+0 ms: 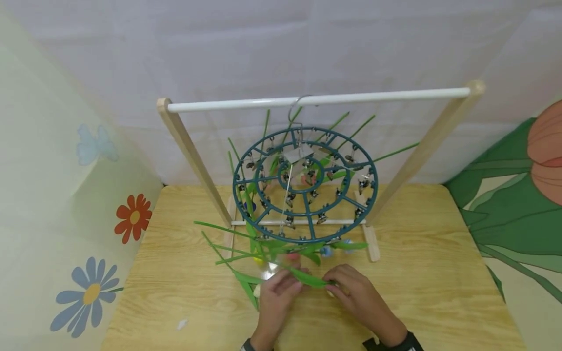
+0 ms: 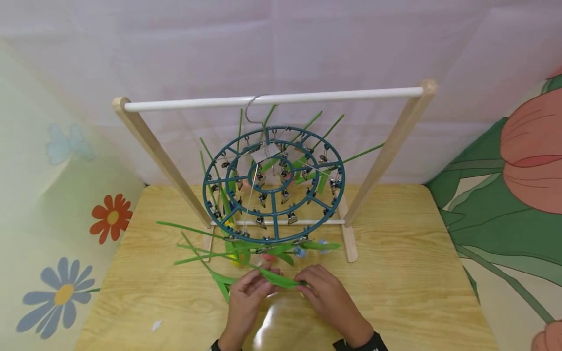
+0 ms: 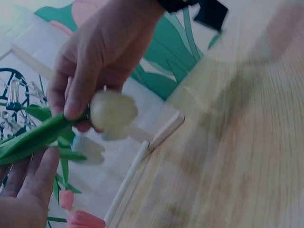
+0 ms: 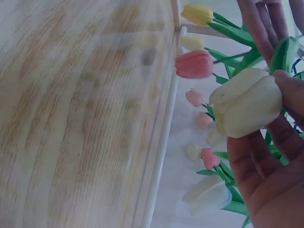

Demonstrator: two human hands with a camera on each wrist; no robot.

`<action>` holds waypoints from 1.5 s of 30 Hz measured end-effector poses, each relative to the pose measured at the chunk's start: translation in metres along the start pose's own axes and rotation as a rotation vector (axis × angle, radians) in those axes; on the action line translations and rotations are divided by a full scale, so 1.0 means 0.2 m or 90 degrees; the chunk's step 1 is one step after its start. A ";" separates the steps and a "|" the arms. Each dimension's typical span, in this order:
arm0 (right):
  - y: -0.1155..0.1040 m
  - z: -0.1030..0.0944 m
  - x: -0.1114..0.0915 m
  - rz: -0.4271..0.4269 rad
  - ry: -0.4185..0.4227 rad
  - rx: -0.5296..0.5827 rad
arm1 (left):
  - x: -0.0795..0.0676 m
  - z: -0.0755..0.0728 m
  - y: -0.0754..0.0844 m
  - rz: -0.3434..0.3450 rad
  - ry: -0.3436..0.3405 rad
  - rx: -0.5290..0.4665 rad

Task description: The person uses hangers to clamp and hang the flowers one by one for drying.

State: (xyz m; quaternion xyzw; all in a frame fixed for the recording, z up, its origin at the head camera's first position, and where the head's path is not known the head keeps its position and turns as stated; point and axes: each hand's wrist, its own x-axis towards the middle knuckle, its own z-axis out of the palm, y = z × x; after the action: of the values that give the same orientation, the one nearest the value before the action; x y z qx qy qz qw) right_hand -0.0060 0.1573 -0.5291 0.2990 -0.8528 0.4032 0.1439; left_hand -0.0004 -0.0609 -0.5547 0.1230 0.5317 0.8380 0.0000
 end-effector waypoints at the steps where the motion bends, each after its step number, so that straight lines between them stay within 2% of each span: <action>1: 0.00 0.00 0.00 -0.003 -0.004 -0.006 | 0.00 0.01 0.00 0.004 0.003 0.000; 5: 0.01 -0.03 0.00 -0.034 -0.002 -0.052 | 0.01 0.03 -0.02 0.039 0.029 0.044; 9: 0.04 -0.13 0.02 -0.036 0.065 -0.055 | 0.01 0.04 -0.03 0.068 0.042 0.071; 13: 0.06 -0.27 0.06 0.034 0.172 -0.066 | 0.01 0.04 -0.03 0.112 0.041 0.114; 15: 0.07 -0.34 0.10 0.063 0.221 -0.088 | 0.01 0.04 -0.03 0.155 0.030 0.143; 17: 0.08 -0.40 0.15 0.092 0.238 -0.106 | 0.01 0.04 -0.03 0.205 0.017 0.172; 19: 0.09 -0.45 0.20 0.108 0.228 -0.112 | 0.02 0.03 -0.02 0.256 0.005 0.207; 22: 0.10 -0.49 0.29 0.116 0.185 -0.091 | 0.04 0.02 -0.02 0.304 -0.014 0.250; 26: 0.13 -0.52 0.39 0.086 0.120 -0.010 | 0.05 0.01 -0.01 0.319 -0.035 0.305; 30: 0.14 -0.53 0.43 0.072 0.078 0.069 | 0.06 0.01 -0.02 0.329 -0.046 0.368; 34: 0.11 -0.52 0.43 0.084 0.076 0.115 | 0.07 0.01 -0.01 0.330 -0.055 0.381; 37: 0.09 -0.49 0.42 0.072 0.084 0.141 | 0.07 0.02 -0.01 0.331 -0.059 0.375; 39: 0.08 -0.46 0.41 0.056 0.091 0.142 | 0.07 0.02 -0.01 0.326 -0.065 0.359; 45: 0.05 -0.37 0.38 0.026 0.112 0.135 | 0.08 0.04 -0.01 0.337 -0.052 0.393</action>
State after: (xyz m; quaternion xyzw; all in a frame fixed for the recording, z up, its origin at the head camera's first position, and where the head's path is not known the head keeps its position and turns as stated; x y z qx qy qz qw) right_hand -0.0706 0.1892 -0.4506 0.2586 -0.7953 0.5189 0.1773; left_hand -0.0145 -0.0510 -0.5497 0.2829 0.7075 0.6048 -0.2317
